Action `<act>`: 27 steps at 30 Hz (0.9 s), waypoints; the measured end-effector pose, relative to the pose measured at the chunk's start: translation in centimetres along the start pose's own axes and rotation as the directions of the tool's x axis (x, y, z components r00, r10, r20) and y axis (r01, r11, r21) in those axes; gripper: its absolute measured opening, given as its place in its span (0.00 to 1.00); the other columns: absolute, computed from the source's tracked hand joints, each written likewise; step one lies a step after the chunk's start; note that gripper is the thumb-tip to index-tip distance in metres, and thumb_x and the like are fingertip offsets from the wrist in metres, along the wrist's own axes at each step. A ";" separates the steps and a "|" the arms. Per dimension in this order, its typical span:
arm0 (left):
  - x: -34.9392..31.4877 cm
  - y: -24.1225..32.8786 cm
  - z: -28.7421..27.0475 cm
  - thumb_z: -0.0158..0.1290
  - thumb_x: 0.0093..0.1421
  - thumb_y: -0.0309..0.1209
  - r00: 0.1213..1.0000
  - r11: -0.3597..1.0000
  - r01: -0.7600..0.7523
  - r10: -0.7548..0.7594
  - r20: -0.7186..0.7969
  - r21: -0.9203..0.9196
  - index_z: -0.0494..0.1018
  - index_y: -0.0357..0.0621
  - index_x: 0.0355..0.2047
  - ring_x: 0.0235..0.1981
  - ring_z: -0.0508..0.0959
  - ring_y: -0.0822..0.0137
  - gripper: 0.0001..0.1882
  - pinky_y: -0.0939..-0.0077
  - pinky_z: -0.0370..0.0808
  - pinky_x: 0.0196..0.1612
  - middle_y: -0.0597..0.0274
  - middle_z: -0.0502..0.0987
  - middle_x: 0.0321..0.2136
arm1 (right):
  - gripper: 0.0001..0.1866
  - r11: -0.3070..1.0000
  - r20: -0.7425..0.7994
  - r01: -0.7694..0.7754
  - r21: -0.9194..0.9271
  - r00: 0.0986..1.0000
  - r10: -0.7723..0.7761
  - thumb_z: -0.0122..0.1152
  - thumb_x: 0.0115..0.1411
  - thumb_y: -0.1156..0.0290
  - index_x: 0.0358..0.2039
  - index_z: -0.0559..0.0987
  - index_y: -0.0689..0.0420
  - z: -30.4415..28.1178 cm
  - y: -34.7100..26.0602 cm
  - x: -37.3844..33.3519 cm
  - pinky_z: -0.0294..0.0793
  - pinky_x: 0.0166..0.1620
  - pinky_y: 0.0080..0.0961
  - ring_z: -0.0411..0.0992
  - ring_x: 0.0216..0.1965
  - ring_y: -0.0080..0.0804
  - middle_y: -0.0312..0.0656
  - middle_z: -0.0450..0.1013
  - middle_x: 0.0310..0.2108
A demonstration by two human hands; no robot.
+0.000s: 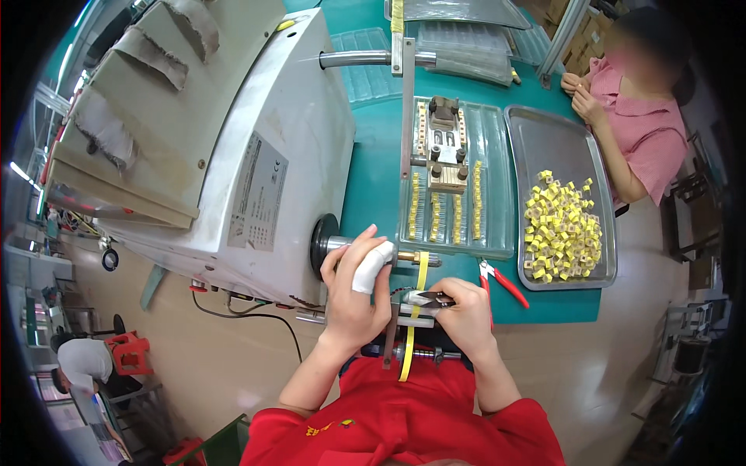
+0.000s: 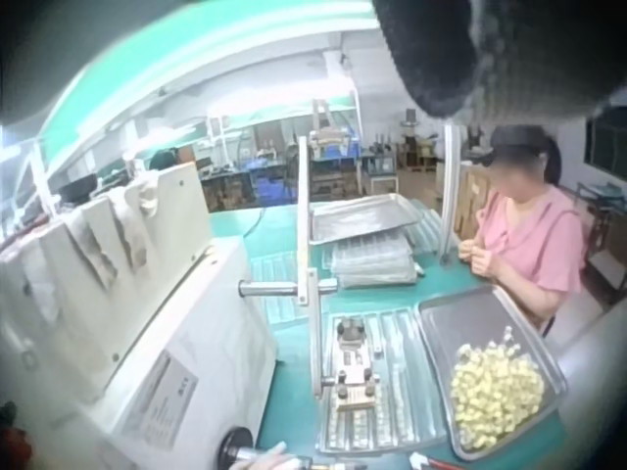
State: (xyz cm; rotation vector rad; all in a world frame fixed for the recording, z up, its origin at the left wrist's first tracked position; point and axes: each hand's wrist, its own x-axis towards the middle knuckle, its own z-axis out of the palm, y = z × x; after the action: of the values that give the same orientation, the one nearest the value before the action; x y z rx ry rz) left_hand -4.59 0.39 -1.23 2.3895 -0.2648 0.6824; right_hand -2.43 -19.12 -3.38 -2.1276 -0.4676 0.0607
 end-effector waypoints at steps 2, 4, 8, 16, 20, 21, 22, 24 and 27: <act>0.1 0.5 0.3 0.54 0.58 0.17 0.998 0.999 0.044 -0.044 0.038 0.007 0.71 0.37 0.53 0.63 0.70 0.54 0.21 0.60 0.56 0.64 0.53 0.73 0.57 | 0.10 0.993 -0.010 -0.064 0.104 0.998 0.065 0.65 0.45 0.82 0.31 0.80 0.61 -0.3 -0.6 0.1 0.76 0.34 0.32 0.79 0.31 0.39 0.43 0.78 0.25; 0.2 0.8 0.6 0.54 0.59 0.18 0.993 0.996 0.089 -0.090 0.077 0.017 0.70 0.36 0.55 0.63 0.70 0.54 0.22 0.59 0.54 0.66 0.53 0.73 0.57 | 0.09 0.970 -0.011 -0.127 0.208 0.991 0.132 0.66 0.49 0.81 0.33 0.80 0.61 -0.6 -1.6 0.4 0.78 0.35 0.29 0.81 0.32 0.36 0.44 0.79 0.27; 0.4 0.7 1.0 0.55 0.58 0.18 0.997 0.986 0.006 -0.019 0.074 0.168 0.70 0.36 0.56 0.62 0.70 0.52 0.23 0.55 0.51 0.68 0.53 0.74 0.56 | 0.08 0.937 -0.018 -0.174 0.303 0.982 0.188 0.67 0.58 0.77 0.37 0.80 0.65 -0.1 -2.0 0.7 0.76 0.34 0.22 0.79 0.29 0.23 0.44 0.81 0.29; -0.6 -1.1 2.5 0.60 0.51 0.17 0.976 0.960 -0.145 0.179 -0.123 0.240 0.78 0.39 0.43 0.46 0.81 0.54 0.17 0.54 0.75 0.55 0.57 0.80 0.41 | 0.09 0.813 -0.027 -0.256 0.522 0.948 0.316 0.66 0.63 0.73 0.28 0.78 0.63 1.4 -2.3 -1.0 0.62 0.23 0.14 0.65 0.21 0.07 0.31 0.75 0.17; -1.0 -1.6 3.2 0.60 0.49 0.16 0.956 0.949 -0.175 0.227 -0.183 0.263 0.78 0.39 0.43 0.43 0.81 0.54 0.19 0.56 0.80 0.48 0.56 0.80 0.39 | 0.08 0.834 -0.028 -0.238 0.498 0.957 0.290 0.66 0.63 0.74 0.28 0.78 0.62 1.0 -2.8 -1.0 0.60 0.22 0.13 0.63 0.20 0.06 0.30 0.74 0.17; -1.2 -1.7 3.4 0.60 0.49 0.15 0.952 0.955 -0.156 0.214 -0.220 0.252 0.78 0.39 0.43 0.43 0.81 0.54 0.19 0.56 0.79 0.49 0.56 0.80 0.38 | 0.07 0.848 0.004 -0.255 0.464 0.958 0.286 0.64 0.64 0.74 0.29 0.78 0.62 0.8 -2.9 -1.2 0.61 0.25 0.12 0.65 0.22 0.07 0.29 0.74 0.19; -1.4 -1.9 3.4 0.60 0.49 0.15 0.952 0.955 -0.152 0.210 -0.222 0.254 0.78 0.39 0.43 0.43 0.81 0.54 0.19 0.56 0.79 0.49 0.56 0.80 0.38 | 0.07 0.862 0.036 -0.271 0.428 0.958 0.284 0.62 0.65 0.75 0.30 0.78 0.62 0.8 -3.0 -1.2 0.62 0.27 0.11 0.67 0.24 0.08 0.29 0.75 0.22; -0.9 -1.6 3.2 0.61 0.50 0.17 0.956 0.952 -0.162 0.216 -0.198 0.258 0.77 0.39 0.45 0.43 0.81 0.54 0.20 0.55 0.79 0.49 0.56 0.80 0.40 | 0.07 0.853 -0.010 -0.256 0.454 0.956 0.292 0.64 0.64 0.75 0.29 0.78 0.62 1.2 -2.8 -1.1 0.61 0.25 0.12 0.65 0.22 0.07 0.29 0.74 0.19; -0.2 -1.7 2.5 0.61 0.51 0.18 0.982 0.980 -0.138 0.153 -0.107 0.142 0.76 0.38 0.49 0.46 0.80 0.53 0.22 0.53 0.74 0.56 0.56 0.79 0.43 | 0.08 0.850 -0.080 -0.234 0.471 0.949 0.306 0.65 0.63 0.74 0.27 0.78 0.62 1.8 -2.5 -0.7 0.60 0.22 0.13 0.64 0.20 0.07 0.30 0.73 0.16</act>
State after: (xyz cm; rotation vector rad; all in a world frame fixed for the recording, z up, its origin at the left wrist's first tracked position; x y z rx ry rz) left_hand -3.15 0.15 -3.92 2.4629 -0.3568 0.9324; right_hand -4.26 -16.65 -2.46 -1.6988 -0.0438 0.1526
